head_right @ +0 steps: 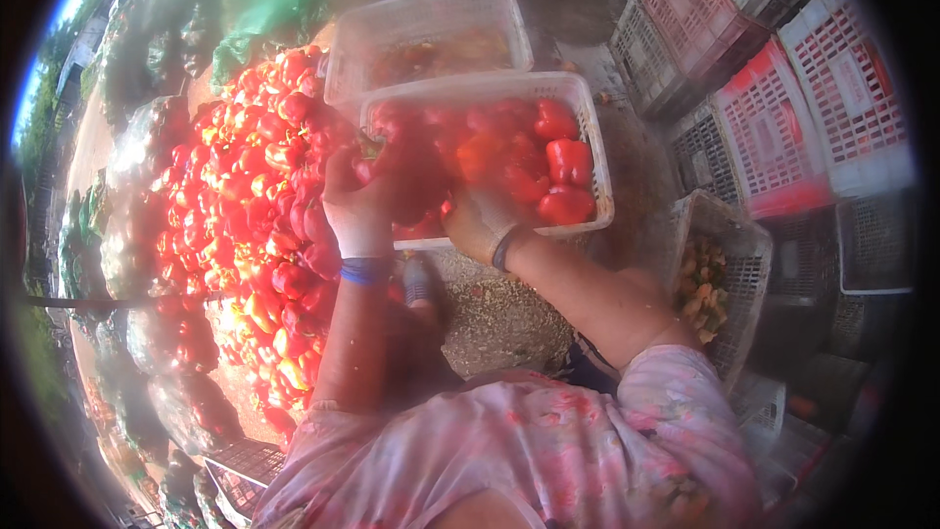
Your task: The person removes the stems and cores from red bell peppers using a knife and places the peppers into a plastic crate.
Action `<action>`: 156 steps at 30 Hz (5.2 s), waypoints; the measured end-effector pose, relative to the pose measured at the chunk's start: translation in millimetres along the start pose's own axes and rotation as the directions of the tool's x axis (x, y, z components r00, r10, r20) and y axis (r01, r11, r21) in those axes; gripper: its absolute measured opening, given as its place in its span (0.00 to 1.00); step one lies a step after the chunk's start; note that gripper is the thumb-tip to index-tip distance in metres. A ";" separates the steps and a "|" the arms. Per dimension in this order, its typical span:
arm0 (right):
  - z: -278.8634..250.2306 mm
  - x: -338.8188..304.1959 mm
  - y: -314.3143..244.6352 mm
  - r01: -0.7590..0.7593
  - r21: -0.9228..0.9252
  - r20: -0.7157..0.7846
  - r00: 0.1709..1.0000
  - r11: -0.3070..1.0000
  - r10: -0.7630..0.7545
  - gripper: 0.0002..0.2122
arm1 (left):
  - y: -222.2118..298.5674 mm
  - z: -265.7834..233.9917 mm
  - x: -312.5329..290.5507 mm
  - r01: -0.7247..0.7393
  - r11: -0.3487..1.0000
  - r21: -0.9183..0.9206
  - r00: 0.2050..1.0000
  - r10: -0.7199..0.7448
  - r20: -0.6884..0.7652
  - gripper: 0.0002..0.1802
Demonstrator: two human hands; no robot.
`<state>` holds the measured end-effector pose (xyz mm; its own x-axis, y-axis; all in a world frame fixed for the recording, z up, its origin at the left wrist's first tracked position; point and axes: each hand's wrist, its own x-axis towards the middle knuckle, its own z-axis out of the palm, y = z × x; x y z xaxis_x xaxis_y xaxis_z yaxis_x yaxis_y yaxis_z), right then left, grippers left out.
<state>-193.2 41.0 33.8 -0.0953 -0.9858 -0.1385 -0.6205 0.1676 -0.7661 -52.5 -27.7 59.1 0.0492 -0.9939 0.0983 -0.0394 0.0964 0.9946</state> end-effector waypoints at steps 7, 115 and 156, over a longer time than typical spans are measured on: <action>-48.8 -16.0 48.0 0.212 0.223 -0.137 0.973 0.951 -0.185 0.24 | 1.8 22.9 0.9 0.321 0.921 -0.222 0.936 -0.272 0.224 0.30; -95.1 -25.3 100.5 -0.440 0.415 -0.468 0.648 0.797 0.601 0.18 | -200.5 -225.8 27.4 0.524 0.760 0.386 0.825 -0.339 -0.452 0.41; -37.3 46.2 62.9 0.047 0.006 -0.197 0.979 0.999 -0.045 0.32 | -72.2 88.6 33.1 -0.552 0.777 0.303 0.826 0.460 0.326 0.24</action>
<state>-265.8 5.6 2.6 -0.2188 -0.9755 0.0220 -0.6192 0.1214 -0.7758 -136.5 -72.2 -12.5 -0.3032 -0.7939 0.5270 -0.3604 0.6075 0.7079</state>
